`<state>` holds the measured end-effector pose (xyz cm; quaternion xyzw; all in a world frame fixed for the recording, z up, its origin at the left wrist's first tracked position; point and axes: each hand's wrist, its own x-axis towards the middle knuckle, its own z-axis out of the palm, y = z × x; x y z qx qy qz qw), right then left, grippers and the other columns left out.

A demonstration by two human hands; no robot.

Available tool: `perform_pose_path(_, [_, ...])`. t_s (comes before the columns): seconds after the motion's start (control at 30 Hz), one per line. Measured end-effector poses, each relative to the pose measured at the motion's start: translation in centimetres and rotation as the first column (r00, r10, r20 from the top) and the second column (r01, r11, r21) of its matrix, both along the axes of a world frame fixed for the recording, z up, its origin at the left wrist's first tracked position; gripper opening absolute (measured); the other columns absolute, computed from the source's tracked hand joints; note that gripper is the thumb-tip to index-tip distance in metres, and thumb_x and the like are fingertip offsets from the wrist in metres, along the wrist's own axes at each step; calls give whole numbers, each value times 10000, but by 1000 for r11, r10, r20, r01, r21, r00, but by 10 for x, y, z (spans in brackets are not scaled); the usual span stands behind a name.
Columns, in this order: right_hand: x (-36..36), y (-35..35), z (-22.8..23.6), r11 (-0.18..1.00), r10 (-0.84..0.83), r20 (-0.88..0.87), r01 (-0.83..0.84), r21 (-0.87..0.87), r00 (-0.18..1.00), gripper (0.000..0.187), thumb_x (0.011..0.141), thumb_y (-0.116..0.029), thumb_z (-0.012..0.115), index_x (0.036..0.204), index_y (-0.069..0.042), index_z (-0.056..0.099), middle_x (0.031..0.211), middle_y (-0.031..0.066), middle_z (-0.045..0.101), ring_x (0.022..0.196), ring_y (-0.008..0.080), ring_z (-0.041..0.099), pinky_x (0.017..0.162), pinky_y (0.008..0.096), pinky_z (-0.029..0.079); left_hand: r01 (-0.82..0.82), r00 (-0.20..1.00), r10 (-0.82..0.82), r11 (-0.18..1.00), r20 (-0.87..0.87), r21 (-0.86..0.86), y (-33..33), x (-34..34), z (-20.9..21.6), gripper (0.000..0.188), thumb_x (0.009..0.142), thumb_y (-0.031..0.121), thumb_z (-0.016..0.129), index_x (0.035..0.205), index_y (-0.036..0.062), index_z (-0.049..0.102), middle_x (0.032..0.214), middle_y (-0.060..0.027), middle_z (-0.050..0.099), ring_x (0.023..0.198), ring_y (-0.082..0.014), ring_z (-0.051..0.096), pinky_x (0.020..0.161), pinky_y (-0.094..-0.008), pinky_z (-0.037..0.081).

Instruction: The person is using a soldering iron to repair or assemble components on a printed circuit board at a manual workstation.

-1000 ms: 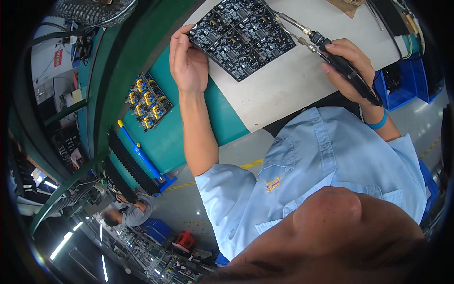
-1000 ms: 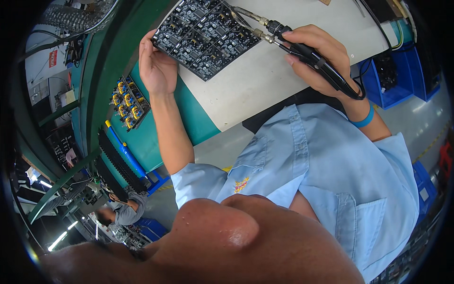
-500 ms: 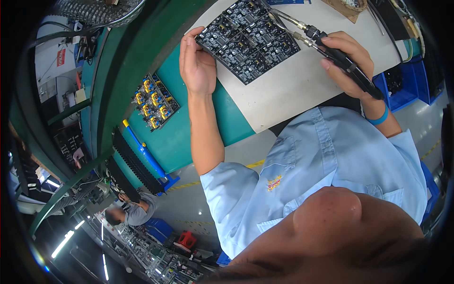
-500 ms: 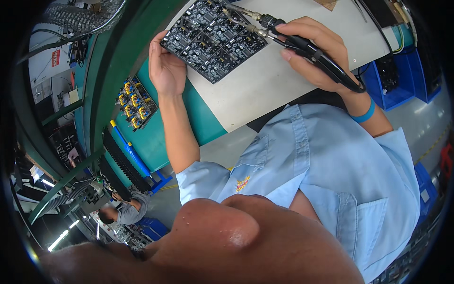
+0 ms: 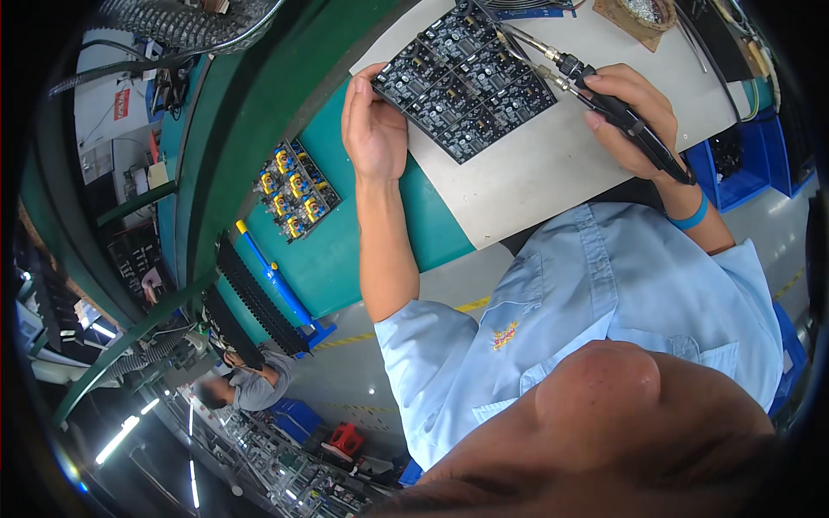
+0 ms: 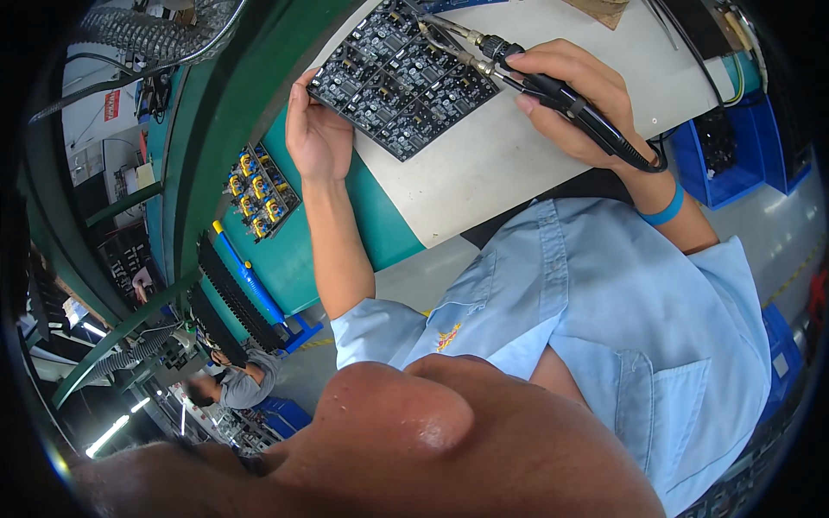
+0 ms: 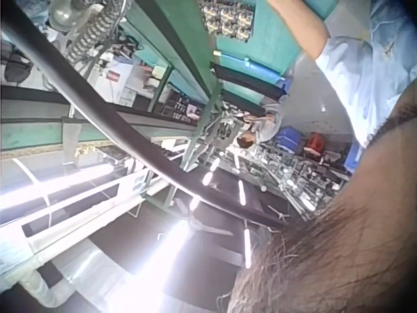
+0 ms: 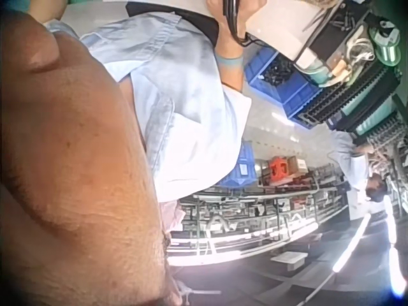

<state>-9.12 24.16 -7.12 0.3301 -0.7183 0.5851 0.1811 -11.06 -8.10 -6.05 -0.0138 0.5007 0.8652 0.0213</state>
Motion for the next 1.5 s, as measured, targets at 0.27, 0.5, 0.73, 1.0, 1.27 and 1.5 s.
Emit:
perform_pose_path(0.27, [1, 1, 1, 1000, -23, 17, 23, -17, 1000, 436, 760, 77, 696, 1191, 25, 659, 1033, 149, 676, 788, 210, 614, 713, 277, 492, 38, 999, -37, 999, 10, -4, -6, -2, -6, 365, 1059, 296, 411, 1241, 37, 592, 1114, -122, 690, 998, -254, 683, 900, -413, 536])
perform_pose_path(0.5, [1, 0, 3, 1000, -12, 2, 12, -4, 1000, 447, 749, 88, 694, 1190, 21, 661, 1006, 139, 682, 765, 198, 609, 694, 268, 487, 44, 999, -44, 999, -14, 21, -9, -3, -9, 363, 1065, 294, 406, 1236, 36, 596, 1129, -129, 691, 1001, -254, 684, 899, -418, 538])
perform_pose_path(0.73, [2, -7, 13, 999, 44, 64, -45, 6, 997, 444, 735, 93, 699, 1172, 20, 674, 954, 120, 692, 735, 186, 604, 668, 258, 478, -9, 1000, 8, 999, -21, -40, 0, -1, -1, 311, 1080, 227, 415, 1211, -10, 568, 1062, -133, 675, 919, -184, 655, 867, -322, 520])
perform_pose_path(1.0, [-2, -13, 20, 999, 29, 84, -31, 32, 996, 441, 734, 91, 699, 1168, 12, 683, 948, 107, 700, 733, 175, 606, 662, 252, 477, 2, 999, -3, 999, -35, -54, -2, -2, -6, 325, 1089, 257, 421, 1229, 5, 570, 1089, -133, 683, 927, -193, 673, 859, -335, 544])
perform_pose_path(1.27, [-4, -16, 19, 998, 33, 96, -37, 48, 995, 439, 743, 89, 700, 1174, 4, 685, 959, 105, 705, 731, 169, 604, 659, 250, 474, 18, 999, -20, 998, -38, -53, -5, -2, -8, 334, 1087, 277, 429, 1246, 19, 570, 1117, -137, 689, 934, -206, 691, 859, -355, 567])
perform_pose_path(1.5, [-5, -15, 23, 995, 27, 107, -37, 88, 994, 434, 751, 82, 705, 1177, 4, 685, 969, 105, 709, 733, 168, 607, 667, 246, 477, -26, 1000, 25, 997, -12, -71, 2, -1, -1, 309, 1087, 258, 448, 1204, 4, 578, 1032, -117, 683, 868, -156, 663, 822, -296, 534])
